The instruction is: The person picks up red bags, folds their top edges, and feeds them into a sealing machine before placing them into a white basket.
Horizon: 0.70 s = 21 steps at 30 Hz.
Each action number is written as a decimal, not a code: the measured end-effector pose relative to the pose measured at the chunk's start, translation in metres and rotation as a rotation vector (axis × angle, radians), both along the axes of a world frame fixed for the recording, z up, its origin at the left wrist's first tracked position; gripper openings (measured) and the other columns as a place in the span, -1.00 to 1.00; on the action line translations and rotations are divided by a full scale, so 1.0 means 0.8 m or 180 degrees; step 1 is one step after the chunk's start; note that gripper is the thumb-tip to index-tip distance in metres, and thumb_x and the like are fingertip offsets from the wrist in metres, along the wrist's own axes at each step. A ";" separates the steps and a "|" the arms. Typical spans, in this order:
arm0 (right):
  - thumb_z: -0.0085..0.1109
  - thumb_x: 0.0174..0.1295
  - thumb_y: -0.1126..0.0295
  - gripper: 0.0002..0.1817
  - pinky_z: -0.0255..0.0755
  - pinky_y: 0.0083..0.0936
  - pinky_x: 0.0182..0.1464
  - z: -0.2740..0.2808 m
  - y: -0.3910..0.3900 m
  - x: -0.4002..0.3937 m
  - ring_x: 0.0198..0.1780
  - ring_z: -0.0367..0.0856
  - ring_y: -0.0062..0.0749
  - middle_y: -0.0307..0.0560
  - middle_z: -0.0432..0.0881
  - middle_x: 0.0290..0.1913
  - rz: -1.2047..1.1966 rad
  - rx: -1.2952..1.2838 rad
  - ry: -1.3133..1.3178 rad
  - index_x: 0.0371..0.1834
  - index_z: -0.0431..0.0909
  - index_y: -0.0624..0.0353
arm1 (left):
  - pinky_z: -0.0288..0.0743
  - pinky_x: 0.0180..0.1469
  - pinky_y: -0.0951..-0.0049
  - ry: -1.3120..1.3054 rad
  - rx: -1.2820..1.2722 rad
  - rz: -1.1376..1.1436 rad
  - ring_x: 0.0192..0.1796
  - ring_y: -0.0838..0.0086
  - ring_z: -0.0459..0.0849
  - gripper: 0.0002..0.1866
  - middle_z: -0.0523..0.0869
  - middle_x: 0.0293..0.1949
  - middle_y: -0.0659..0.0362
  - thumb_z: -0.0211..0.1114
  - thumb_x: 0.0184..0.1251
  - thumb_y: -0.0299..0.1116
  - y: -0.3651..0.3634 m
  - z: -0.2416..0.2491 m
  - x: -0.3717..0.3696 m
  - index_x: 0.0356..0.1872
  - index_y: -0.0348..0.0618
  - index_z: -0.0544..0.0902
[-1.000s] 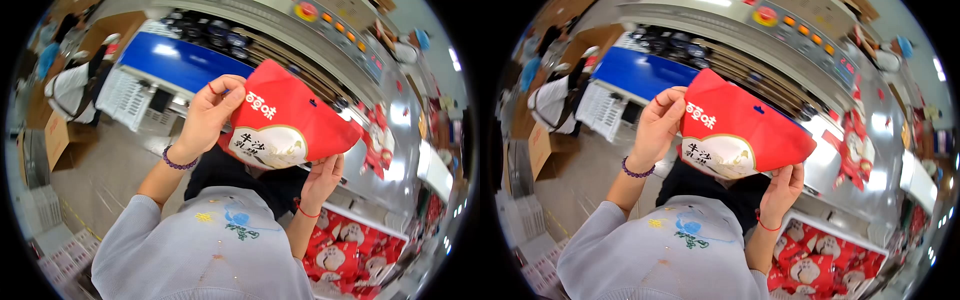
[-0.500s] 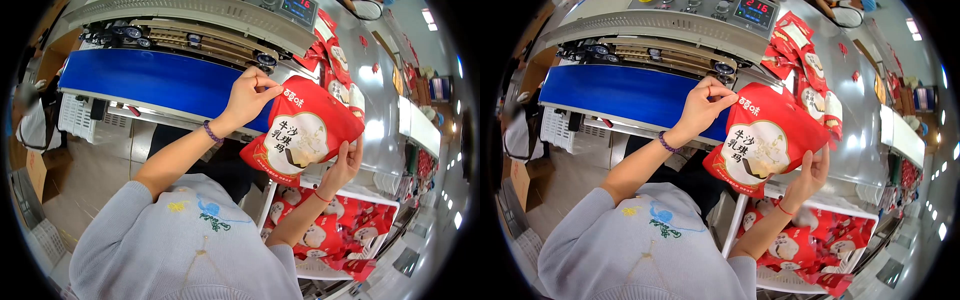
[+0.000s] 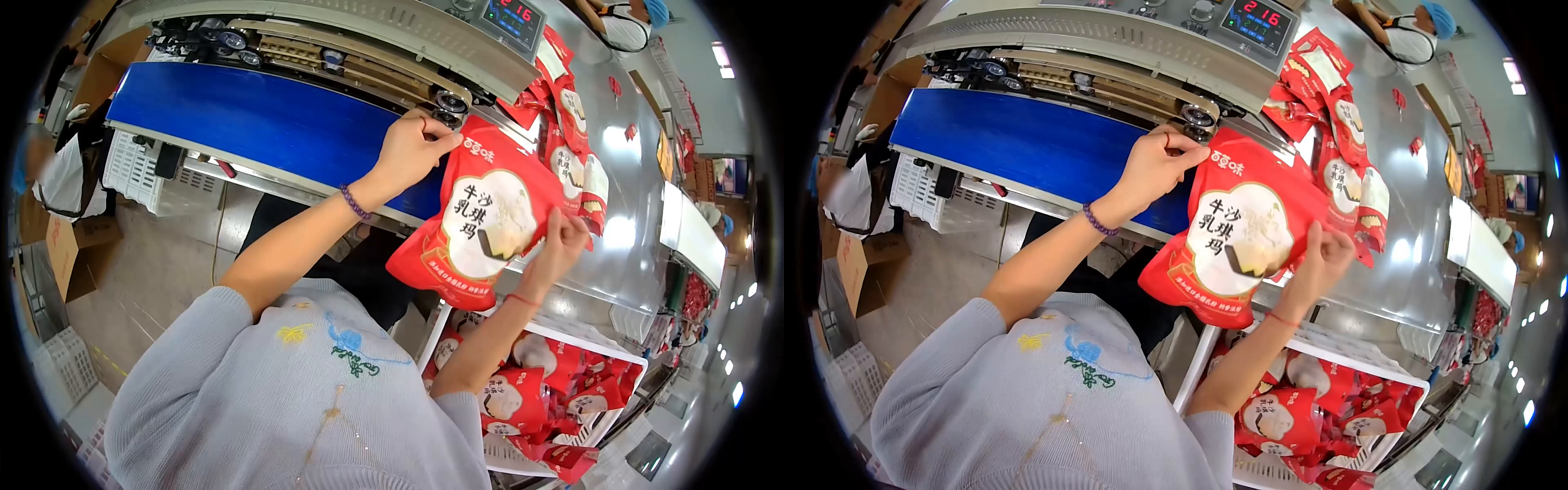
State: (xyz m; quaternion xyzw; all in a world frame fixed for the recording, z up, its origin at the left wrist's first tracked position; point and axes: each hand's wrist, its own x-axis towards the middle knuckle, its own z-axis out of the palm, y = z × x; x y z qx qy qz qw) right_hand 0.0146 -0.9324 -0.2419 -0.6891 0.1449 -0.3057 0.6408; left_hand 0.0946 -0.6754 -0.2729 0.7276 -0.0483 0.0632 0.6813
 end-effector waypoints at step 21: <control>0.43 0.17 0.43 -0.64 0.27 -0.67 -0.52 -0.010 0.133 0.065 -0.57 0.43 -0.63 -0.20 0.59 -0.50 0.0587 -0.0118 0.0867 -0.17 0.38 0.23 | 0.49 -0.30 0.34 -0.0385 0.2088 0.0916 -0.36 0.29 0.66 -0.68 0.66 -0.39 0.04 0.41 0.24 -0.13 0.178 0.024 -0.005 -0.41 -0.25 0.77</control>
